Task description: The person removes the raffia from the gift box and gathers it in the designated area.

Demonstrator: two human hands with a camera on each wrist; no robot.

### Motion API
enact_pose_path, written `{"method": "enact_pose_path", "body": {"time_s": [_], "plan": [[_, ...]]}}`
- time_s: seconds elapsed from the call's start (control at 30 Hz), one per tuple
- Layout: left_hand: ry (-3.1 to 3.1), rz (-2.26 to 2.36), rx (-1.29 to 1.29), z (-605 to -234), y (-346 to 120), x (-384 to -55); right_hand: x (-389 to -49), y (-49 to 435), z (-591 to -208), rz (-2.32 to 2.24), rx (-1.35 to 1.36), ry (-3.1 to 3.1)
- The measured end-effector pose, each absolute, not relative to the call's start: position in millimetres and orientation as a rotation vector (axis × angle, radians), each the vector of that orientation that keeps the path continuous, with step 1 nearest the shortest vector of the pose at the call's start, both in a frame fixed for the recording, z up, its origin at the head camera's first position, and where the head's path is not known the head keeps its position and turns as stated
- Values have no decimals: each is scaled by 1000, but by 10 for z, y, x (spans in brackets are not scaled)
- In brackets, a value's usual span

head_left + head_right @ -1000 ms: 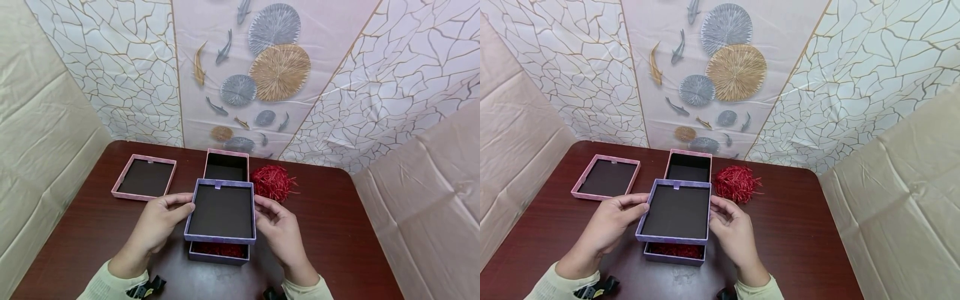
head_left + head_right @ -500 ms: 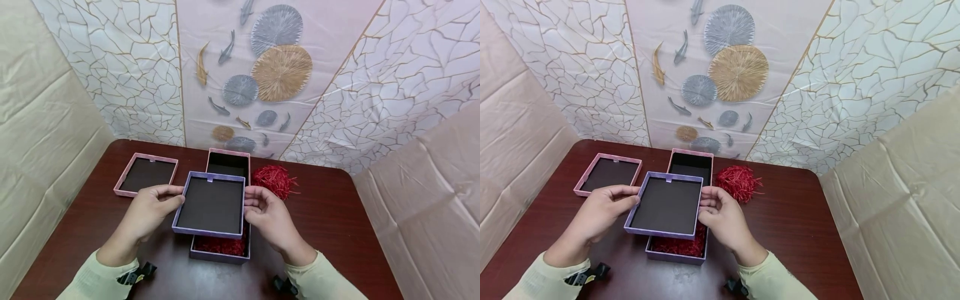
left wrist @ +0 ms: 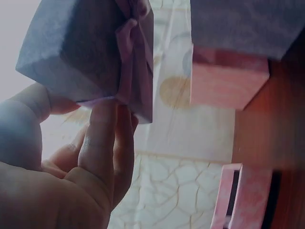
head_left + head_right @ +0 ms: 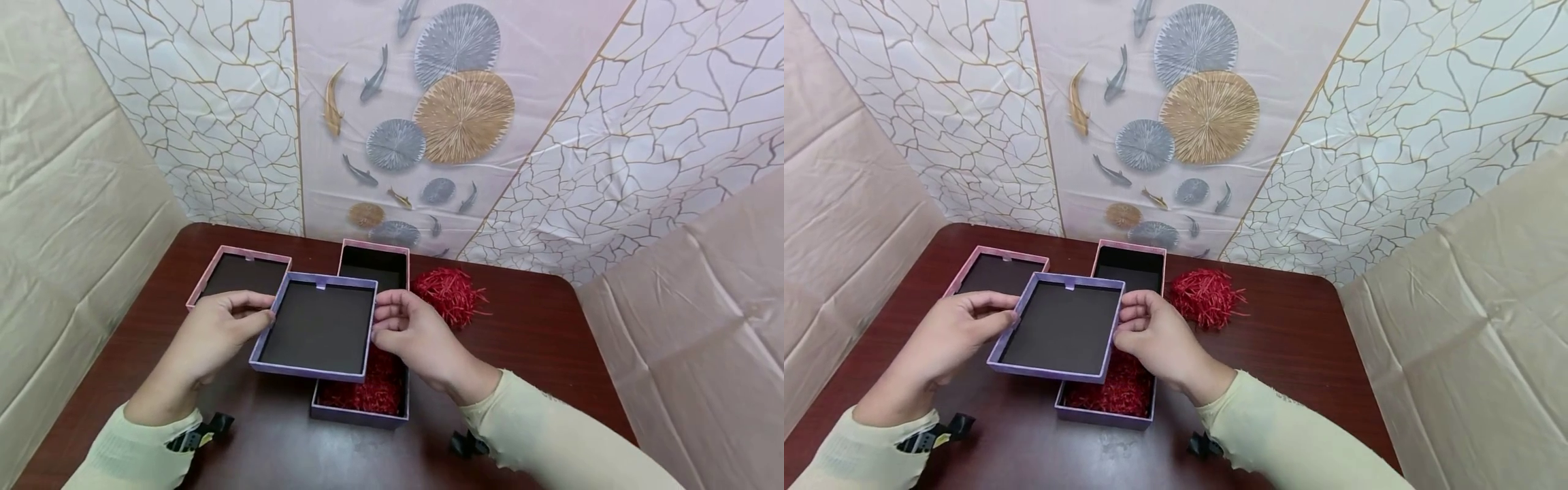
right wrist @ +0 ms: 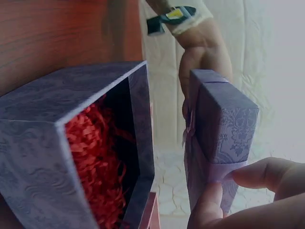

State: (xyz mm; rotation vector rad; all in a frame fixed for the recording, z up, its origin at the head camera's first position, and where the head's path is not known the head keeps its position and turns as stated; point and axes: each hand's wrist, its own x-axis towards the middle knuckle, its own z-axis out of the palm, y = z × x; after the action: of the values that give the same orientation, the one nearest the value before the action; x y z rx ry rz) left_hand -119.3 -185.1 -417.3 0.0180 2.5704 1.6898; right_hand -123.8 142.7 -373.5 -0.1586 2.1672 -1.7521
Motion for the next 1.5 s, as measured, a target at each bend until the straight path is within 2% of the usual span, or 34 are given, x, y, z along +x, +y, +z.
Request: {"method": "enact_pose_path", "body": {"time_s": [0.27,0.73,1.1,1.5], "plan": [[2547,1644,18,-4125,-2191,-1227,-1254,1158,-3709,-1681,-167,2056],[2386,1719,12,-4369,-2687,-1264,-1299,624,-3841,-1743,-61,1773],[2422,1620,9,-4555,-2982,-1233,-1213,288,-3913,-1640,-70,1787],[2390,1570,-70,-4645,-3185,-1211,-1275,31,-3984,-1436,-66,1796]]}}
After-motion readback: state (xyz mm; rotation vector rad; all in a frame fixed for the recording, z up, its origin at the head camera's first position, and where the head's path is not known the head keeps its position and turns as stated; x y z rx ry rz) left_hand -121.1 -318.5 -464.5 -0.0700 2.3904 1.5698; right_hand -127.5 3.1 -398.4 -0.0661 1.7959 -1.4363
